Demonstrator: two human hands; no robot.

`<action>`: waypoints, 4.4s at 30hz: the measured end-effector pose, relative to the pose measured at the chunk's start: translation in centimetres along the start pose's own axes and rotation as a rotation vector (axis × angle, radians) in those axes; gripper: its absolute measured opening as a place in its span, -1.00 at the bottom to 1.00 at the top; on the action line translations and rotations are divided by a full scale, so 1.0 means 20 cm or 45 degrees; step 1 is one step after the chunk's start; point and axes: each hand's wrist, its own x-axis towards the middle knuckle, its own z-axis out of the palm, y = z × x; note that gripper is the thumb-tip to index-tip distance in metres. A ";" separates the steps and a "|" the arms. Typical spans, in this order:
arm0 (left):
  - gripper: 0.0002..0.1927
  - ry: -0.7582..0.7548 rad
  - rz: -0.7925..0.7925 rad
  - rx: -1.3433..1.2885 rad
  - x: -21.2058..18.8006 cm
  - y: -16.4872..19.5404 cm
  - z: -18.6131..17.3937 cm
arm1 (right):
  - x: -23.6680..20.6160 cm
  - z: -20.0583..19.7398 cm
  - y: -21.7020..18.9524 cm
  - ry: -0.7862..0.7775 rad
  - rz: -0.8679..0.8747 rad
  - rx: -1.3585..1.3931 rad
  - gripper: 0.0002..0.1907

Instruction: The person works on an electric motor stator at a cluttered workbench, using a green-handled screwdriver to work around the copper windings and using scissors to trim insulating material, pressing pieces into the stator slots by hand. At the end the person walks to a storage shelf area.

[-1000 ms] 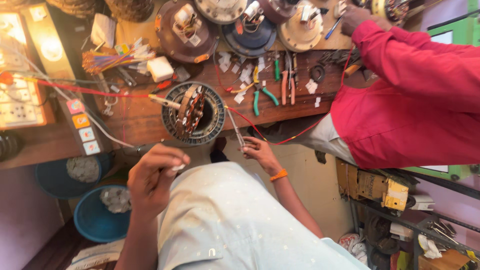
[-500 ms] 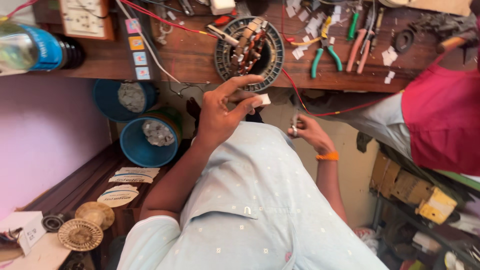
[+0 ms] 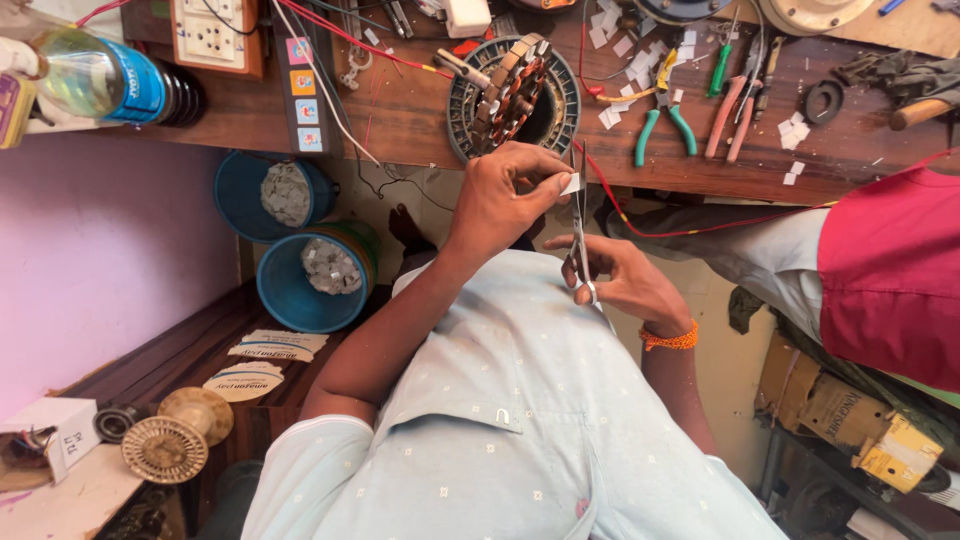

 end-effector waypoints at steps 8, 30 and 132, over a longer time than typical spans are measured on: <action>-0.87 -0.062 -0.249 -0.249 -0.01 -0.04 0.01 | 0.00 -0.03 0.07 -0.023 0.029 0.163 -0.28; -0.83 -0.105 -0.130 -0.305 0.00 -0.09 0.04 | -0.05 -0.08 0.05 0.009 0.005 0.077 -0.07; -0.92 -0.171 -0.349 0.017 -0.19 0.02 0.07 | 0.08 0.09 -0.04 0.668 -0.691 -0.047 -0.84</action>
